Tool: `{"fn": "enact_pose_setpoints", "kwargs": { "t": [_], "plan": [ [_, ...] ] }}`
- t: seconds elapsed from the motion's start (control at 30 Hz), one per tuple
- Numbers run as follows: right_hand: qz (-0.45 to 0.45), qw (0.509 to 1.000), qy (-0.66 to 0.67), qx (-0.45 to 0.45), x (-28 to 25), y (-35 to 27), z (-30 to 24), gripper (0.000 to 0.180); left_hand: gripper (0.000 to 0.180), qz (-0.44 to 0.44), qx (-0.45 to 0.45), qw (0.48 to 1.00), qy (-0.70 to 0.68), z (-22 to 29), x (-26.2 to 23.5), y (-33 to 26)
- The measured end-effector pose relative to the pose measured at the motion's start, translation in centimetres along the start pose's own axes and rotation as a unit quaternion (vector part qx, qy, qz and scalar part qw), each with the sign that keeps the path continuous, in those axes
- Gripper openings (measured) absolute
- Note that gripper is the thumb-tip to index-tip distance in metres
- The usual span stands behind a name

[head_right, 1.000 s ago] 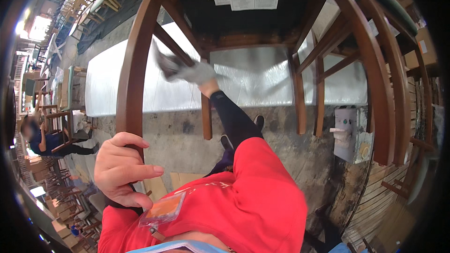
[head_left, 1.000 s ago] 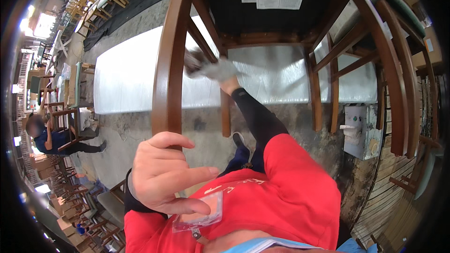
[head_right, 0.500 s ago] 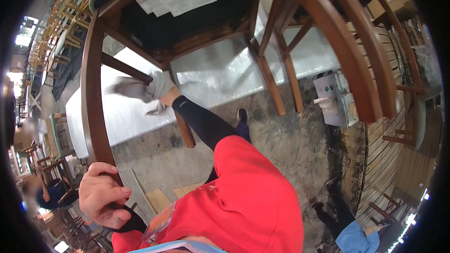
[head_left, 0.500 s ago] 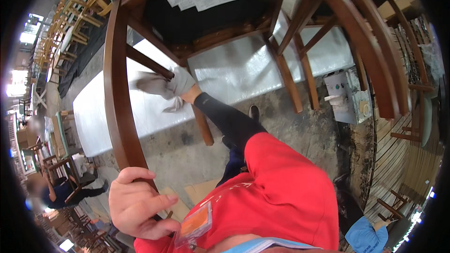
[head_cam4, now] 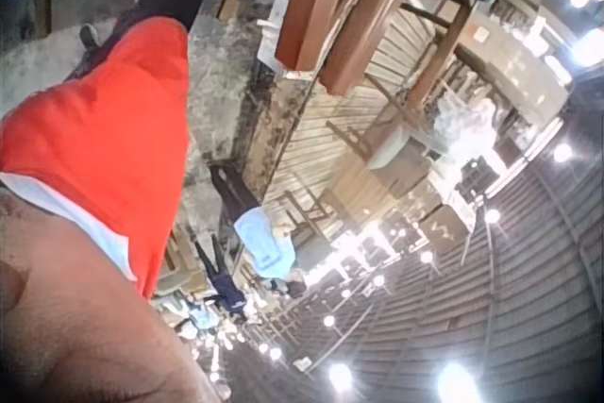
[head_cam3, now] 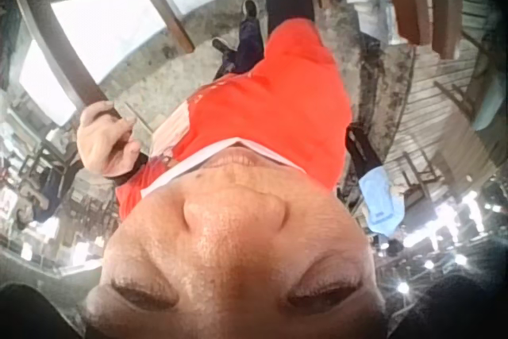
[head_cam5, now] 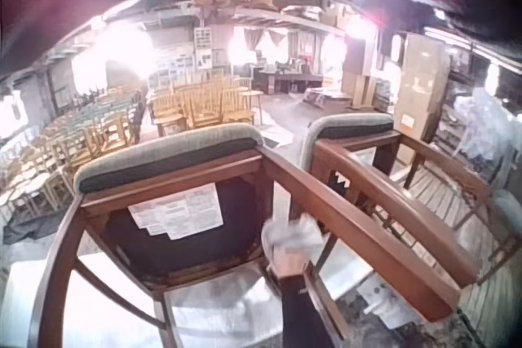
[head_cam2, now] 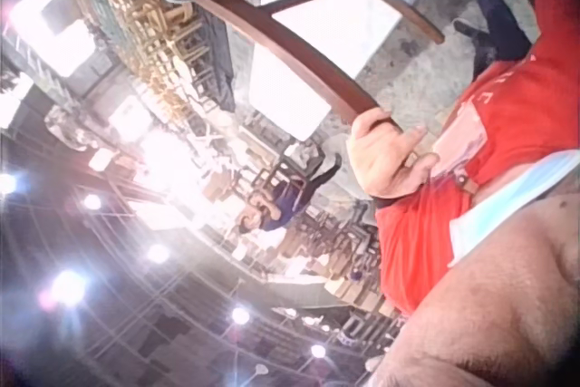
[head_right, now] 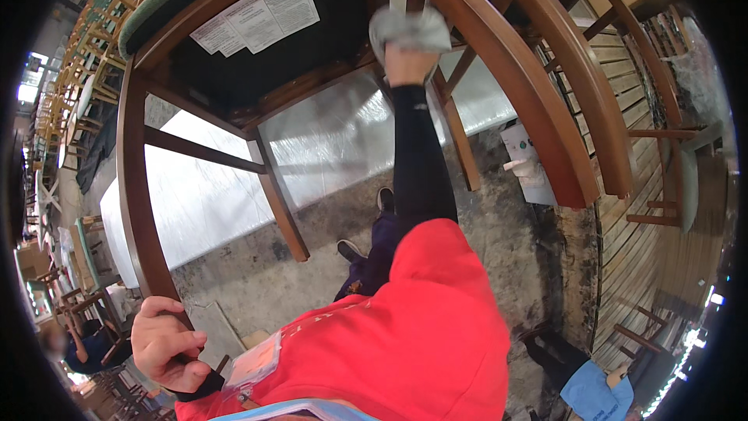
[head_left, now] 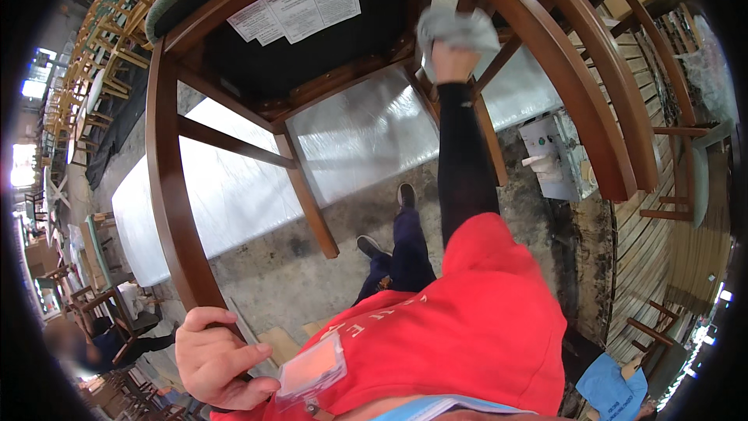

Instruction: The person repeatedly lifts wooden chairs with upholstered seats, wipes the underside and legs with a cloth, and sets them down. The person handles multiple chairs one at a time, rotating them to access different surfaces.

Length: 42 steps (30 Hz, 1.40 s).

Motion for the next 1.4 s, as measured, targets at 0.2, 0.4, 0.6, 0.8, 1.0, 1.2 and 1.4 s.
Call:
{"fn": "enact_pose_setpoints", "kwargs": {
  "t": [0.2, 0.4, 0.6, 0.8, 1.0, 1.2, 1.4],
  "plan": [
    [-0.163, 0.896, 0.211, 0.354, 0.2, -9.2, 2.7, 0.028, 0.039, -0.05, -0.015, 0.999, 0.002, -0.6, -0.2, 0.4],
    [0.002, 0.995, 0.1, 0.003, 0.5, 3.5, 0.0, 0.025, 0.034, -0.095, 0.032, 0.994, -0.039, -0.6, -0.3, -1.3],
    [-0.219, 0.955, 0.095, 0.176, -0.1, -15.5, 5.3, 0.032, 0.032, -0.13, 0.061, 0.99, -0.016, 0.0, -0.8, 0.1],
    [-0.22, 0.839, 0.124, 0.482, -2.0, -19.7, -3.1, 0.04, 0.048, 0.113, -0.148, 0.978, 0.089, -0.5, -0.4, 1.0],
    [-0.157, 0.86, 0.109, 0.473, 11.2, -15.6, -3.3, 0.048, 0.095, -0.012, -0.244, 0.954, 0.175, -3.1, 0.7, 6.0],
    [-0.057, 0.913, 0.272, 0.298, 13.1, -5.7, -10.1, 0.043, 0.08, 0.01, -0.346, 0.926, 0.15, -2.8, 1.4, 4.4],
    [0.002, 0.923, 0.284, 0.261, 14.0, -1.9, -8.6, 0.044, 0.085, -0.029, -0.328, 0.94, 0.088, -2.9, 1.1, 4.7]
  ]
}}
Point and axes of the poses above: each hand's wrist, its own y-axis towards the middle knuckle, its own x-axis out of the palm, z = x × y, the point moved 5 cm from there along y, towards the middle knuckle, and after that the axes turned 9 degrees about z, right-handed, at the moved point
